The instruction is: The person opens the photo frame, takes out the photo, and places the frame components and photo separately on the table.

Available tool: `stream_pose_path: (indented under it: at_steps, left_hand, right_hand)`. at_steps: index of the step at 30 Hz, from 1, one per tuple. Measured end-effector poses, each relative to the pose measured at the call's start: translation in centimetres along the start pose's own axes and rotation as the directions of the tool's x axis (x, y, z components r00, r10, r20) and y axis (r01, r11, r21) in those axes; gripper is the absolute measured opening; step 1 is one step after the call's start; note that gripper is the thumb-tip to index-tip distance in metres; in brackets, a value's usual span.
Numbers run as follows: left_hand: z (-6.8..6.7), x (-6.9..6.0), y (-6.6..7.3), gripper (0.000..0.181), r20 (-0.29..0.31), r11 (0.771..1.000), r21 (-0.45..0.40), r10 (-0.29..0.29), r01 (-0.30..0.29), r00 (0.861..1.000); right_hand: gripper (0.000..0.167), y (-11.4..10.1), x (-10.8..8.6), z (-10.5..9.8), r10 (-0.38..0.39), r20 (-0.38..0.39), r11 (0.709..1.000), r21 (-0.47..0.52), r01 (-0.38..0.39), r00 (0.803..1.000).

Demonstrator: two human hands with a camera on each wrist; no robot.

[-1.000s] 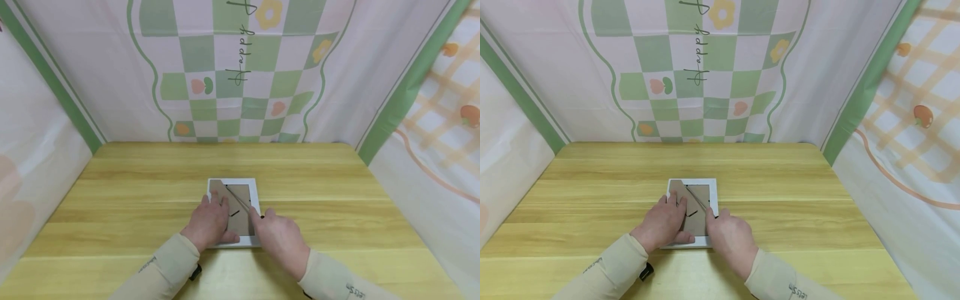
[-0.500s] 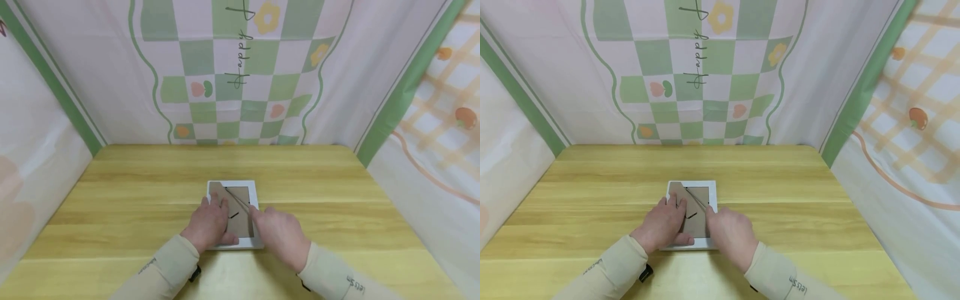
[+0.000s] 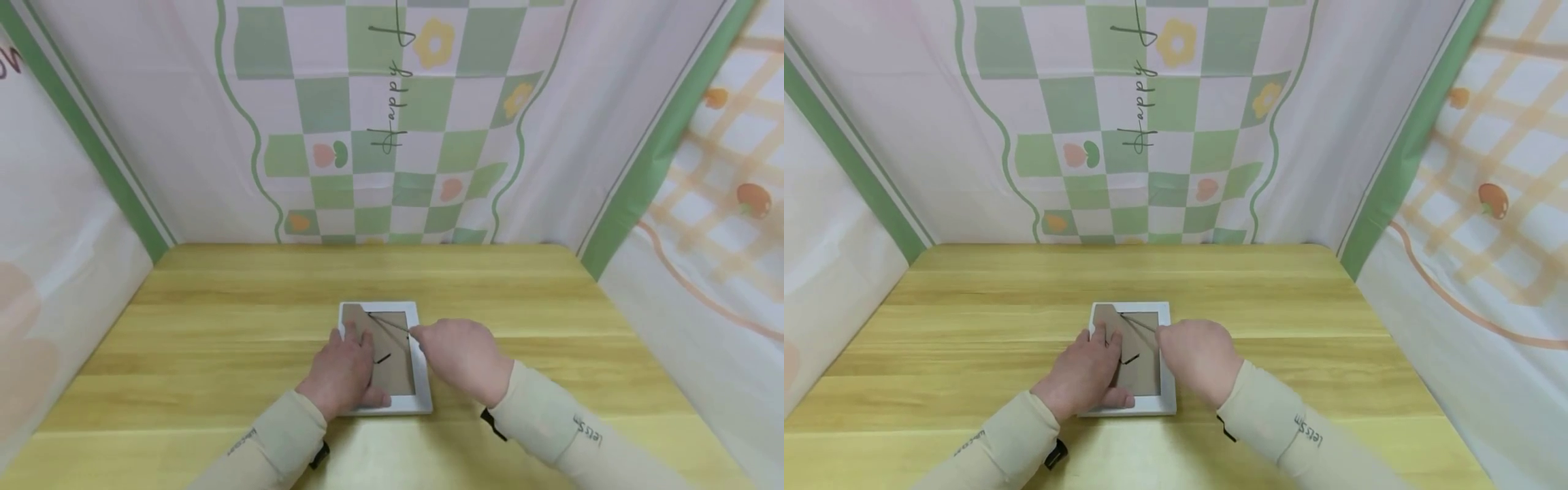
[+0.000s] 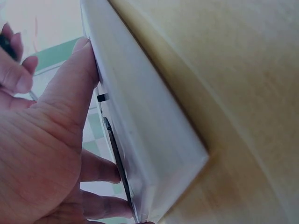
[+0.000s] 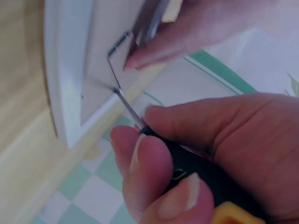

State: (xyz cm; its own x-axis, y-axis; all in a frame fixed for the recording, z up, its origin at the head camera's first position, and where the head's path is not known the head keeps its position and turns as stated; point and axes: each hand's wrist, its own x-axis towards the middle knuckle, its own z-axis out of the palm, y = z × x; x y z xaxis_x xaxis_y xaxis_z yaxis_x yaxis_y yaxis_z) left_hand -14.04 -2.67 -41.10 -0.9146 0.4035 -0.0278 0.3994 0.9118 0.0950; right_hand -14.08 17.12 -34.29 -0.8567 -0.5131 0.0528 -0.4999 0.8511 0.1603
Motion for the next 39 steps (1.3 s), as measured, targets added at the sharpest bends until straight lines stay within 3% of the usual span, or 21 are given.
stream_pose_path:
  at_steps: [6,12,22,28,33,36,39]
  left_hand:
    - [-0.1,0.0,0.1,0.113,0.022,1.000,0.007,-0.004,0.004,1.000]
    - [-0.2,0.0,0.1,0.114,0.026,1.000,-0.003,-0.016,0.016,1.000]
    - [-0.2,0.0,0.1,0.113,0.008,1.000,-0.011,-0.017,0.017,1.000]
    - [-0.2,0.1,0.1,0.113,0.003,1.000,-0.017,-0.015,0.016,1.000]
    - [-0.2,0.1,0.2,0.113,0.022,0.999,-0.023,-0.024,0.025,0.999]
    - [-0.1,0.1,0.2,0.114,0.035,0.999,-0.017,-0.030,0.030,0.999]
    - [-0.2,0.1,0.2,0.114,0.042,0.999,-0.011,-0.034,0.034,0.999]
  right_hand:
    - [0.017,1.5,1.6,-2.0,-0.039,0.147,0.996,0.087,0.026,0.988]
    - [0.026,3.0,3.5,-3.4,-0.096,0.231,0.985,0.159,0.060,0.968]
    - [0.031,5.0,6.2,-4.8,-0.136,0.403,0.975,0.219,0.049,0.905]
    - [0.035,5.9,7.6,-5.6,-0.109,0.506,0.954,0.295,-0.053,0.855]
    - [0.034,6.7,8.4,-6.0,-0.103,0.552,0.919,0.371,-0.134,0.828]
    - [0.033,7.1,8.4,-5.8,-0.106,0.546,0.914,0.383,-0.135,0.831]
    - [0.032,6.9,7.8,-5.3,-0.120,0.487,0.943,0.329,-0.055,0.865]
